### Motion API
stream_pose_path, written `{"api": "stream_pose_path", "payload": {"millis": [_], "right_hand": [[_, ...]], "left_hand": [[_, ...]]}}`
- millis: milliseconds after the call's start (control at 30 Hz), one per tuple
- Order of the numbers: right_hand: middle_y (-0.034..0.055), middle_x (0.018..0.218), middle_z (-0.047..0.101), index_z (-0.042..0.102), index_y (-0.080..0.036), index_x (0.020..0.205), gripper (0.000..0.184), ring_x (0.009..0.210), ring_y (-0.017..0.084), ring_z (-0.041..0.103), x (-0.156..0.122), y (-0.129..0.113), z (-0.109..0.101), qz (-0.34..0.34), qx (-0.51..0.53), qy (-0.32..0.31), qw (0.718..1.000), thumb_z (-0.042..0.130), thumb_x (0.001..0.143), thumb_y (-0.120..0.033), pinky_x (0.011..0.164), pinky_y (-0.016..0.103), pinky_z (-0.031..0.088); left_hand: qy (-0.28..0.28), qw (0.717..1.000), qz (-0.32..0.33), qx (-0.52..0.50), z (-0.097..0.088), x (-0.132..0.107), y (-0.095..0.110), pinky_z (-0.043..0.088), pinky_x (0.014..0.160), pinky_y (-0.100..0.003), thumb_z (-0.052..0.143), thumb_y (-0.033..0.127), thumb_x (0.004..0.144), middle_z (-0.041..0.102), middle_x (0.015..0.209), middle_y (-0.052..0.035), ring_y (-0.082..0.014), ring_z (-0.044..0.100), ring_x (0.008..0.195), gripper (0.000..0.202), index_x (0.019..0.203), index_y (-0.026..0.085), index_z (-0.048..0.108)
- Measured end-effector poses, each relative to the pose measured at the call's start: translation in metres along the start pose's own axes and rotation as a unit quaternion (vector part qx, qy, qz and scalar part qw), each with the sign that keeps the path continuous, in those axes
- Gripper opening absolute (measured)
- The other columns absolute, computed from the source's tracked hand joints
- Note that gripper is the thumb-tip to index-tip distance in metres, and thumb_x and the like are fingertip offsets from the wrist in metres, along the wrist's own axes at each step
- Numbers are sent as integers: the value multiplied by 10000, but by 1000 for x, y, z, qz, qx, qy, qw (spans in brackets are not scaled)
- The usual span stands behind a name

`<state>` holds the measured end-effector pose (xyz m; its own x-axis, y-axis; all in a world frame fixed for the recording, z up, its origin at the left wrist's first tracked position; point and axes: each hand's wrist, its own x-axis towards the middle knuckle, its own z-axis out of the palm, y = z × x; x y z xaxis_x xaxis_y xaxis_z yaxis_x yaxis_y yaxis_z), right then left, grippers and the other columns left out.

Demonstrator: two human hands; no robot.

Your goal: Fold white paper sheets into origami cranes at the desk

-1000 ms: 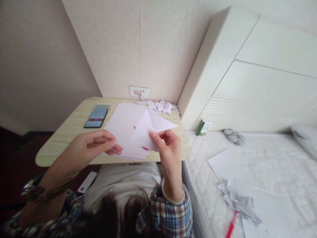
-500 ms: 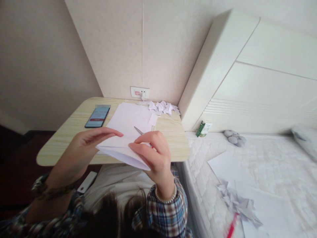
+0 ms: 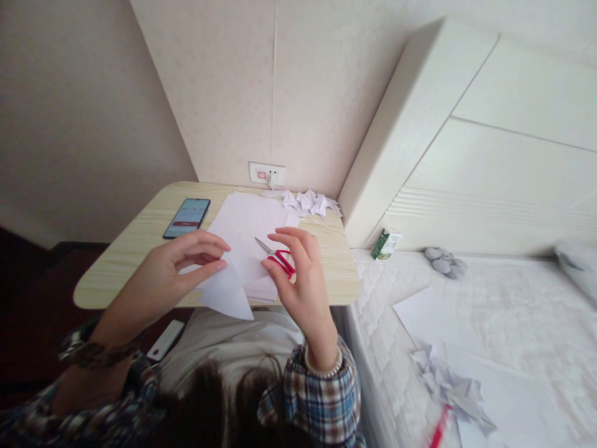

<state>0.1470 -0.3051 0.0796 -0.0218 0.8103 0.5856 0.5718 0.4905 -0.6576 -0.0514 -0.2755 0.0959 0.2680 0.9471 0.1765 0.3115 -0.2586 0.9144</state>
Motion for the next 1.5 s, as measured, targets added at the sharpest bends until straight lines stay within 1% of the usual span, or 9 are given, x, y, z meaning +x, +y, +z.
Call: {"api": "stream_pose_path", "payload": {"millis": [100, 200, 367, 633, 767, 900, 1067, 1233, 1500], "right_hand": [[25, 845, 675, 654, -202, 850, 68, 847, 180, 620, 1, 0, 7, 65, 43, -102, 992, 626, 865, -262, 800, 315, 465], [-21, 651, 606, 600, -195, 678, 204, 670, 144, 568, 0, -4, 13, 123, 74, -111, 983, 617, 861, -281, 670, 273, 421], [-30, 634, 586, 577, -196, 658, 204, 648, 130, 538, 0, -9, 16, 176, 148, -40, 972, 621, 831, -294, 654, 261, 396], [-16, 671, 591, 602, -193, 679, 187, 672, 136, 517, 1, -7, 16, 199, 189, -82, 958, 667, 777, -338, 668, 271, 399], [-42, 616, 522, 545, -200, 649, 215, 613, 115, 457, -1, -11, 21, 220, 225, -19, 949, 659, 784, -322, 605, 253, 373], [-43, 633, 515, 540, -203, 677, 217, 600, 107, 448, -4, -14, 24, 230, 257, 54, 937, 656, 802, -337, 564, 240, 364], [-46, 636, 494, 534, -204, 680, 228, 604, 106, 443, -7, -13, 22, 222, 264, 94, 934, 663, 808, -341, 568, 239, 357], [-40, 668, 509, 541, -210, 702, 198, 641, 118, 463, -8, -10, 18, 206, 255, 144, 934, 657, 818, -322, 598, 244, 359], [-38, 663, 509, 535, -215, 718, 181, 637, 123, 461, -8, -6, 10, 182, 221, 239, 928, 649, 822, -308, 594, 242, 354]], "left_hand": [[-57, 998, 13, 21, 4, 0, 0, 518, 799, -269, 627, 233, 798, 713, 827, 5, -170, 677, 803, 131, 926, 220, 606], [-54, 998, 15, 11, 7, 0, 2, 508, 821, -273, 627, 245, 805, 712, 847, 11, -167, 677, 826, 182, 979, 225, 579], [-39, 997, -21, -59, 8, 0, 2, 513, 763, -267, 673, 239, 758, 701, 830, 10, -184, 682, 847, 266, 995, 215, 556], [-86, 995, -33, -45, 9, -3, 3, 474, 637, -221, 659, 209, 767, 693, 757, 23, -172, 684, 785, 275, 1023, 220, 558], [-32, 992, -69, -99, 12, -3, 5, 464, 538, -203, 723, 275, 729, 694, 782, 17, -155, 672, 679, 339, 1018, 217, 557], [6, 979, -104, -177, 22, -4, 7, 523, 592, -231, 765, 287, 682, 695, 789, 17, -162, 674, 691, 415, 1028, 207, 550], [7, 967, -116, -227, 29, -6, 7, 543, 664, -250, 795, 242, 634, 710, 806, 12, -166, 676, 755, 468, 1034, 183, 561], [-28, 967, -122, -221, 27, -4, 5, 554, 760, -272, 787, 223, 633, 739, 926, -33, -191, 693, 882, 334, 914, 168, 613], [-42, 980, -118, -153, 16, -2, 3, 560, 702, -272, 796, 231, 595, 678, 705, 23, -158, 663, 690, 220, 725, 203, 621]]}}
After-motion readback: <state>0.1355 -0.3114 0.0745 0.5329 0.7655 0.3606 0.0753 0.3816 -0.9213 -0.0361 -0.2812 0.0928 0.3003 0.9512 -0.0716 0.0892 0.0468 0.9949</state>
